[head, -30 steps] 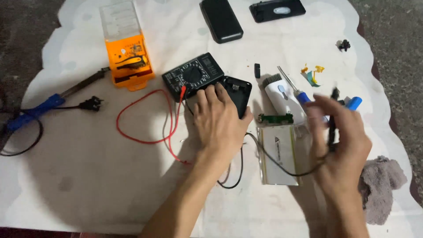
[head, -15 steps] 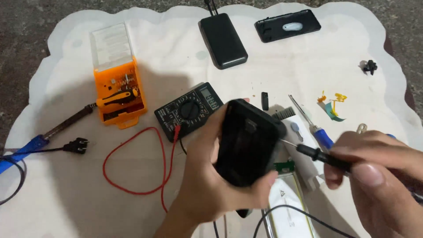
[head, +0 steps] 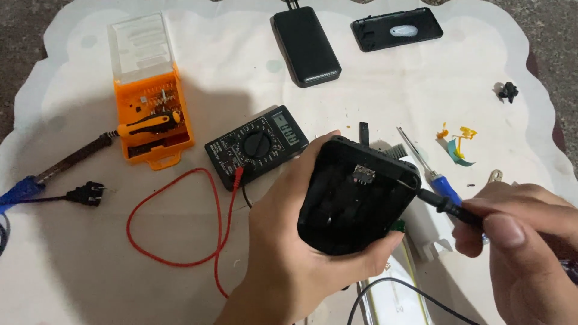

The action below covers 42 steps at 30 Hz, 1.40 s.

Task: Assembling a black power bank by fitting the internal battery and circuit board into the plastic casing and using a screwdriver.

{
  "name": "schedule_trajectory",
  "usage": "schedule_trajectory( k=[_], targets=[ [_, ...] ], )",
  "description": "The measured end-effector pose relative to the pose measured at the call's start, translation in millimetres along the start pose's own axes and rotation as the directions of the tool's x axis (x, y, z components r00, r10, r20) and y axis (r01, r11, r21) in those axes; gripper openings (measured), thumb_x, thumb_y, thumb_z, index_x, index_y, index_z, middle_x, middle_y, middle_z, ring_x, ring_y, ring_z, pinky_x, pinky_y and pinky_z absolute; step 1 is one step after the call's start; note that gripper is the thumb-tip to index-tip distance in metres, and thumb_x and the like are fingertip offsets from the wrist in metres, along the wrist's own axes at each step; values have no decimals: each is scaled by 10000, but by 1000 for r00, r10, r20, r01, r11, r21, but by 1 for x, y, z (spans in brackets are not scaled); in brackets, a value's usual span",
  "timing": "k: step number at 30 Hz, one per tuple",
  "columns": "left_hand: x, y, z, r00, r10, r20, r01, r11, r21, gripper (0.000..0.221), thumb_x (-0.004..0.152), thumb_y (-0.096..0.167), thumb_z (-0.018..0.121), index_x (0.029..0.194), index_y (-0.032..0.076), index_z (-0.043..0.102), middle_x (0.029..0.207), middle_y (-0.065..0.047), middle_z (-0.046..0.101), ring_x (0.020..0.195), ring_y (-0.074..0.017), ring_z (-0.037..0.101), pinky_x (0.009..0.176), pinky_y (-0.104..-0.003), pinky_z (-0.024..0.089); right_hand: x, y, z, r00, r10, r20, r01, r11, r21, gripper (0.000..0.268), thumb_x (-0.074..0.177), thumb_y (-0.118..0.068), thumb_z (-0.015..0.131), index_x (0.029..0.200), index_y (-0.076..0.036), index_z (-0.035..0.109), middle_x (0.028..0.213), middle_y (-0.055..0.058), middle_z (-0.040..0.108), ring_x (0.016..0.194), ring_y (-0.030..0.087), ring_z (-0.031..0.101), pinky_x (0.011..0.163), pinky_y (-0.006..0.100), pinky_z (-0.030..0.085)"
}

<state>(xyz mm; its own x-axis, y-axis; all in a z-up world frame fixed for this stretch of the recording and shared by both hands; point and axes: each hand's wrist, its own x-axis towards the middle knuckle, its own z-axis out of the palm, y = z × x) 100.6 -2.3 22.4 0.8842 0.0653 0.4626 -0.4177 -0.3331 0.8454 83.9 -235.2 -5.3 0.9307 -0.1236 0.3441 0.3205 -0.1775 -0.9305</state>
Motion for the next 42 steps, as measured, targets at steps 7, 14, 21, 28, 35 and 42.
schedule_trajectory(
  k=[7,14,21,28,35,42],
  targets=[
    [1,4,2,998,-54,-41,59,989,134,827,632,334,907,1346,106,557,1192,-5,742,1036,-125,753,944,-241,609,-10,21,-19,995,-94,20,95,995,-38,270,1087,-240,446,1202,-72,623,1193,20,604,735,103,568,694,196,446],
    [-2,-3,5,990,126,-67,-113,978,178,739,788,207,918,1374,10,513,1277,-157,703,1147,-254,768,1036,-316,630,12,-41,23,988,-23,151,110,792,-600,408,993,-190,388,752,19,643,656,100,623,586,183,575,626,302,441],
    [-4,3,4,981,186,-61,-165,952,258,637,864,195,881,1353,-10,528,1204,-164,708,1036,-286,801,938,-344,666,4,-17,25,986,158,-45,-157,987,14,189,985,5,526,1081,127,632,952,282,652,704,338,658,549,305,472],
    [-5,3,-2,963,266,-37,-232,894,383,529,904,154,823,1313,-70,573,1159,-176,694,1007,-290,768,919,-362,675,8,-20,40,999,34,-7,-35,993,-109,159,967,51,525,1043,158,614,921,310,636,660,335,655,551,300,499],
    [-3,13,3,931,354,-87,-258,809,529,247,1031,132,698,1215,-34,693,1003,-86,695,761,-189,672,752,-321,612,10,5,25,986,163,44,-169,953,253,229,1001,-62,570,1100,131,641,828,268,609,687,291,581,572,315,477],
    [-3,15,0,901,413,-136,-273,781,562,233,1049,82,559,1194,-11,715,958,-59,712,647,-150,578,682,-306,575,20,23,19,971,57,233,-154,893,424,185,1046,-175,619,1060,-21,720,785,143,612,622,209,496,588,321,437]
  ],
)
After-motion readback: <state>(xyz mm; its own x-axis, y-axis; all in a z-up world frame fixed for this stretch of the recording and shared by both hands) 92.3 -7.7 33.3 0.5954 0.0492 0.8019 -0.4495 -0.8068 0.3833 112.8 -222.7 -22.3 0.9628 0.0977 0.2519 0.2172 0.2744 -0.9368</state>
